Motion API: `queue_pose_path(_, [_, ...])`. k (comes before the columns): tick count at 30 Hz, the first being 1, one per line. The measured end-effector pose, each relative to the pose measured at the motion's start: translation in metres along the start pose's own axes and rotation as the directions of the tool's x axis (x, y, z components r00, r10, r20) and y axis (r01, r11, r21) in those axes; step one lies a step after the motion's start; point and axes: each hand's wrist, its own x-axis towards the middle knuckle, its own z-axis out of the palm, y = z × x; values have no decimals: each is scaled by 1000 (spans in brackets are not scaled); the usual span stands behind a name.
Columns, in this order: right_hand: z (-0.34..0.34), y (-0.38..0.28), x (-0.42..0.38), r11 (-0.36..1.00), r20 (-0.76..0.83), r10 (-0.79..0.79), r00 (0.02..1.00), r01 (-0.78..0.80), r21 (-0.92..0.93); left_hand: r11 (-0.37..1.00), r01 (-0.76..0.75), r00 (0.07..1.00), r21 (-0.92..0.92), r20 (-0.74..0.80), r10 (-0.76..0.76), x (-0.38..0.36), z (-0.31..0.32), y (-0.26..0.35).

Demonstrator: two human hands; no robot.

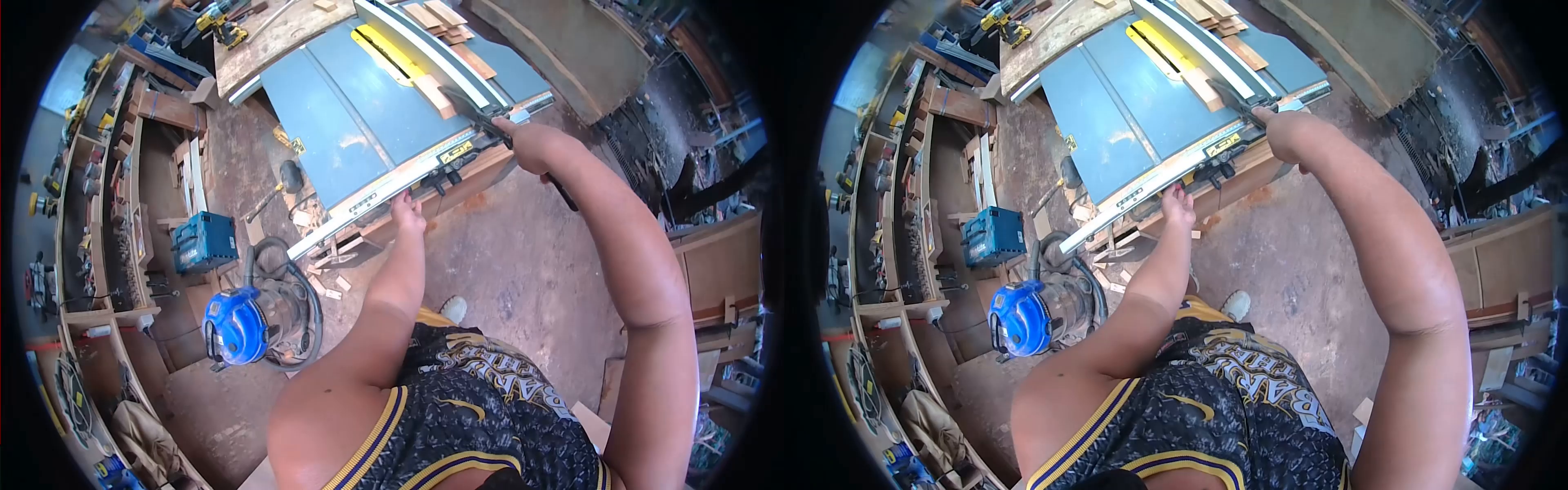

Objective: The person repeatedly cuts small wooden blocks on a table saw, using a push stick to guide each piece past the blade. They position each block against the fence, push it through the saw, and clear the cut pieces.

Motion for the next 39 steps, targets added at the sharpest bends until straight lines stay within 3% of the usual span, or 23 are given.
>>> queue_pose_path(2, [-1, -2, -1, 1000, 17, 17, 1000, -18, 9, 977, 4, 997, -212, -76, -20, 3, 7, 1])
queue_pose_path(5, [-3, -3, -2, 999, 34, 34, 999, -33, -14, 940, 11, 991, -341, -122, -55, -7, 16, 6])
queue_pose_path(13, [-2, -16, 0, 998, -9, 49, 999, -48, 51, 941, 6, 998, -339, -53, -25, 5, -7, -11])
queue_pose_path(15, [-8, -21, 1, 998, -28, 45, 999, -43, 49, 994, -18, 999, -112, 30, 21, 2, -19, -12])
queue_pose_path(17, [-7, -21, 10, 1000, -32, 18, 999, -17, 12, 995, 48, 999, 88, -25, -46, 1, -28, -6])
queue_pose_path(18, [-6, -18, 21, 999, -42, -16, 999, 17, 37, 996, 43, 999, 80, -14, -42, 5, -31, -5])
queue_pose_path(20, [-10, -26, 17, 1000, -58, -3, 998, 4, 24, 974, 223, 950, -49, -212, -228, 16, -35, -4])
queue_pose_path(23, [-18, -36, 24, 1000, -54, 16, 998, -16, 5, 977, 213, 970, 29, -129, -207, 17, -30, 4])
queue_pose_path(25, [-24, -42, 29, 999, -26, 33, 999, -32, 36, 976, 217, 964, -30, -149, -219, 31, -29, 1])
queue_pose_path(27, [-25, -46, 39, 999, -50, 41, 998, -40, 29, 973, 225, 974, -51, -9, -226, 45, -38, -4])
queue_pose_path(31, [-35, -59, 51, 998, -33, 63, 997, -63, -9, 957, 233, 968, -176, -49, -244, 43, -31, -3])
queue_pose_path(39, [-49, -69, 73, 1000, -31, 21, 999, -22, -22, 945, 280, 953, -169, -71, -295, 49, -33, -2])
